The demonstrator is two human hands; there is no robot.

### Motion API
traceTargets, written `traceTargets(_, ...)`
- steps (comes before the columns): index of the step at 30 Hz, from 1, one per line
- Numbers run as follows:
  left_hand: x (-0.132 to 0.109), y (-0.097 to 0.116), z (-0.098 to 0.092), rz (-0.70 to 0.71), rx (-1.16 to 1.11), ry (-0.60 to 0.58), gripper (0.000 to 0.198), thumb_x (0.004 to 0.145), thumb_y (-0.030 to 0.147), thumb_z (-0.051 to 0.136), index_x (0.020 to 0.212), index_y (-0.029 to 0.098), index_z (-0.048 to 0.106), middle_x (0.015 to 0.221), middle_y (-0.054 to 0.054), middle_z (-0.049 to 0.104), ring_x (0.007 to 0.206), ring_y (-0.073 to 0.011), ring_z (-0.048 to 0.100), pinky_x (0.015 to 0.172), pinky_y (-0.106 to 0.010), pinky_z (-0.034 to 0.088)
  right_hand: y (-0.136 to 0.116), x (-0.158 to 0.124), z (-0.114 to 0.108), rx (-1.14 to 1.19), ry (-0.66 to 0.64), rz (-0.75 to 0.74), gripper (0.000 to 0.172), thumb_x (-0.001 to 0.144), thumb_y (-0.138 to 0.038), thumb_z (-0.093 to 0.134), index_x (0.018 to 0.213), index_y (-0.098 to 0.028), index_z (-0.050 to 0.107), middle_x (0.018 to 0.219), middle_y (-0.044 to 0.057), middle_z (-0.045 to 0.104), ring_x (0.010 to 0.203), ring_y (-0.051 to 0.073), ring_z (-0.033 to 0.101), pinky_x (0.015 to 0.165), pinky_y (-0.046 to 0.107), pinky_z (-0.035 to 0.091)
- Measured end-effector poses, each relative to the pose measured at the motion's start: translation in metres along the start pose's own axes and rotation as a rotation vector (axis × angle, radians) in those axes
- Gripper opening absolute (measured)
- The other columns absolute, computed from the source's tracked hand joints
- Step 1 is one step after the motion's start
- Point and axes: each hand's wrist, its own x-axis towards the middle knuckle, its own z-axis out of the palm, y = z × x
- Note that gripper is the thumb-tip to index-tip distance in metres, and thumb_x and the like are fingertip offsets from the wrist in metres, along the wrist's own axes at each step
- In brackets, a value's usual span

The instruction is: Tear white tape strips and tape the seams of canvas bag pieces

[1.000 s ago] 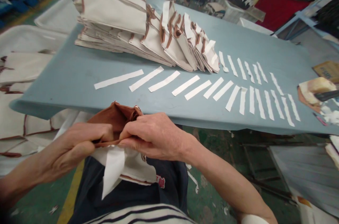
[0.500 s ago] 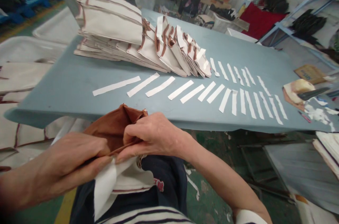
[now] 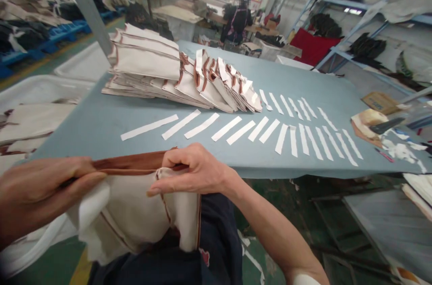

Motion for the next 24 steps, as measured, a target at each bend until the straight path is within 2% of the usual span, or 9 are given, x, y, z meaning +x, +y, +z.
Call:
traceTargets(2, 0.006, -0.007, -0.001, 0.067, 0.124, 0.078, 0.027, 0.096, 0.026, 0.066, 0.069, 0.024, 0.06, 0.06, 0.006, 0.05, 0.059, -0.0123, 0.043, 0.063, -0.029, 0.028, -0.013, 0.006, -0.001, 0.035, -0.027, 0.017, 0.064, 0.079, -0.068, 0.085, 0.063, -0.022, 0.044, 0.057, -0.01, 0.033, 0.055, 0.007, 0.027, 0.05, 0.024, 0.019)
traceTargets(4, 0.012, -0.014, 0.0, 0.063, 0.09, 0.065, 0.03, 0.096, 0.022, 0.065, 0.068, 0.023, 0.056, 0.06, 0.006, 0.049, 0.06, -0.0126, 0.043, 0.065, -0.028, 0.03, -0.02, 0.011, -0.004, 0.054, -0.064, 0.034, 0.062, 0.079, -0.067, 0.086, 0.064, -0.021, 0.046, 0.057, -0.01, 0.035, 0.055, 0.007, 0.028, 0.049, 0.024, 0.02)
traceTargets(6, 0.018, -0.019, 0.003, 0.054, -0.032, -0.02, 0.033, 0.099, 0.028, 0.064, 0.068, 0.022, 0.055, 0.062, 0.007, 0.05, 0.059, -0.0121, 0.045, 0.064, -0.027, 0.033, -0.021, 0.013, -0.007, 0.063, -0.085, 0.043, 0.061, 0.079, -0.065, 0.086, 0.064, -0.021, 0.046, 0.057, -0.01, 0.035, 0.054, 0.007, 0.029, 0.049, 0.024, 0.02)
traceTargets(10, 0.036, -0.013, 0.008, 0.159, -0.263, -0.23, 0.045, 0.105, 0.059, 0.053, 0.083, 0.022, 0.065, 0.075, 0.003, 0.066, 0.068, -0.016, 0.058, 0.066, -0.025, 0.042, -0.019, 0.011, -0.011, -0.001, -0.12, 0.011, 0.058, 0.084, -0.059, 0.084, 0.064, -0.021, 0.045, 0.057, -0.01, 0.035, 0.054, 0.007, 0.029, 0.05, 0.024, 0.019)
traceTargets(13, 0.05, 0.009, 0.013, 0.228, -0.296, -0.347, 0.052, 0.111, 0.056, 0.039, 0.085, 0.021, 0.066, 0.079, 0.001, 0.069, 0.07, -0.0172, 0.059, 0.067, -0.027, 0.042, -0.017, 0.009, -0.01, -0.121, -0.094, -0.075, 0.058, 0.089, -0.056, 0.081, 0.064, -0.021, 0.041, 0.06, -0.009, 0.035, 0.057, 0.008, 0.03, 0.055, 0.025, 0.02)
traceTargets(15, 0.054, 0.027, 0.02, 0.208, -0.289, -0.379, 0.05, 0.114, 0.044, 0.033, 0.078, 0.02, 0.059, 0.072, 0.002, 0.062, 0.065, -0.0154, 0.052, 0.064, -0.027, 0.039, -0.014, 0.008, -0.01, -0.187, -0.063, -0.121, 0.059, 0.091, -0.055, 0.079, 0.065, -0.022, 0.038, 0.063, -0.009, 0.035, 0.06, 0.008, 0.03, 0.058, 0.026, 0.021)
traceTargets(18, 0.051, 0.043, 0.033, 0.144, -0.306, -0.372, 0.047, 0.114, 0.034, 0.032, 0.071, 0.022, 0.048, 0.067, 0.004, 0.05, 0.064, -0.0147, 0.046, 0.063, -0.027, 0.037, -0.006, 0.004, -0.01, -0.188, -0.041, -0.091, 0.055, 0.089, -0.052, 0.082, 0.067, -0.022, 0.042, 0.065, -0.009, 0.036, 0.061, 0.008, 0.03, 0.059, 0.026, 0.021)
traceTargets(20, 0.045, 0.043, 0.041, 0.095, -0.36, -0.38, 0.048, 0.113, 0.036, 0.031, 0.071, 0.022, 0.047, 0.068, 0.003, 0.05, 0.065, -0.015, 0.047, 0.064, -0.027, 0.038, 0.001, 0.0, -0.008, -0.127, -0.043, -0.024, 0.052, 0.085, -0.05, 0.086, 0.068, -0.021, 0.045, 0.064, -0.009, 0.036, 0.061, 0.009, 0.031, 0.058, 0.026, 0.021)
traceTargets(24, 0.038, 0.031, 0.051, -0.015, -0.48, -0.452, 0.052, 0.113, 0.046, 0.032, 0.075, 0.02, 0.057, 0.076, 0.0, 0.062, 0.069, -0.0167, 0.054, 0.066, -0.028, 0.042, 0.019, -0.005, 0.001, 0.084, -0.086, 0.115, 0.053, 0.082, -0.057, 0.085, 0.07, -0.021, 0.048, 0.063, -0.009, 0.039, 0.061, 0.009, 0.033, 0.058, 0.025, 0.023)
